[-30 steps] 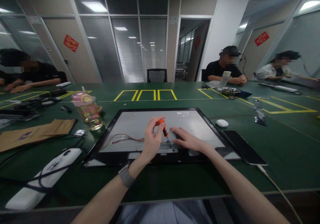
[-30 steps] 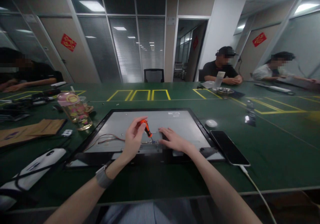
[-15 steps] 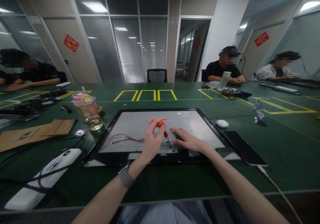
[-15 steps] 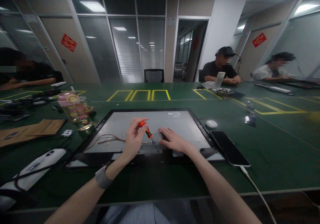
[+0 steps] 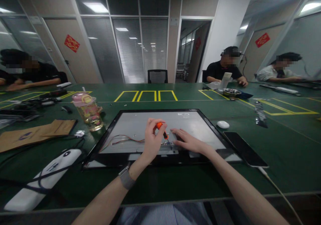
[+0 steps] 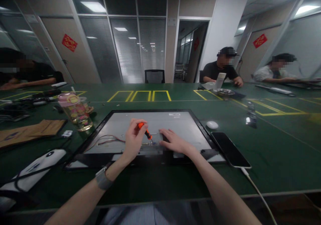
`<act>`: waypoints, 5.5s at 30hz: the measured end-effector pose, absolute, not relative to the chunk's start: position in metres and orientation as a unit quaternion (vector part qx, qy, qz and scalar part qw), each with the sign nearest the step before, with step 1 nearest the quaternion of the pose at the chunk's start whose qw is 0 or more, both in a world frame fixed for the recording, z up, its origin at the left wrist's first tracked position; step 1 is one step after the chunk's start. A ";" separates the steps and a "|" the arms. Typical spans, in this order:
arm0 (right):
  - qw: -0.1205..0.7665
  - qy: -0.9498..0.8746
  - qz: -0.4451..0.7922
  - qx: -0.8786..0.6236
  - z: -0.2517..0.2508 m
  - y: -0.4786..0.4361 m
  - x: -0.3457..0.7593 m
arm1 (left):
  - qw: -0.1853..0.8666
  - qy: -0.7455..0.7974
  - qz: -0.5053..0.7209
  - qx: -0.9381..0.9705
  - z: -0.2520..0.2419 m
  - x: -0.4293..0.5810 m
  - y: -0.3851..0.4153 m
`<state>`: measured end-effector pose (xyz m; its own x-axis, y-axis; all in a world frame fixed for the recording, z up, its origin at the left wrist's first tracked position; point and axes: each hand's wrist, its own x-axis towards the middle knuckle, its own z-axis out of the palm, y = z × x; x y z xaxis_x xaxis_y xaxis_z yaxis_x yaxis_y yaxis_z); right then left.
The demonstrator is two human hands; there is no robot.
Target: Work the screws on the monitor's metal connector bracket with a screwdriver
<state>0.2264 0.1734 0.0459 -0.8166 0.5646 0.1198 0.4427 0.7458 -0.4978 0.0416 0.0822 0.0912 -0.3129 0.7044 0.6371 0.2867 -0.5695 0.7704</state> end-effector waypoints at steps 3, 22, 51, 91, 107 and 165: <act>0.129 -0.925 0.228 -0.275 0.047 0.173 0.226 | 0.203 0.429 0.681 0.558 0.089 0.041 0.082; 0.135 -0.925 0.220 -0.278 0.045 0.174 0.226 | 0.242 0.411 0.694 0.539 0.093 0.035 0.085; 0.130 -0.925 0.225 -0.277 0.049 0.171 0.225 | 0.262 0.378 0.673 0.578 0.094 0.035 0.084; 0.134 -0.924 0.228 -0.276 0.047 0.173 0.226 | 0.203 0.405 0.674 0.584 0.095 0.035 0.082; 0.130 -0.924 0.223 -0.283 0.049 0.171 0.226 | 0.177 0.423 0.675 0.579 0.096 0.034 0.083; 0.131 -0.925 0.225 -0.278 0.048 0.172 0.225 | 0.228 0.405 0.693 0.552 0.096 0.032 0.085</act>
<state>0.2254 0.1718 0.0483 -0.8110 0.5733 0.1165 0.4557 0.7440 -0.4886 0.0325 0.0851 0.0963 -0.2871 0.7625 0.5798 0.1313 -0.5682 0.8123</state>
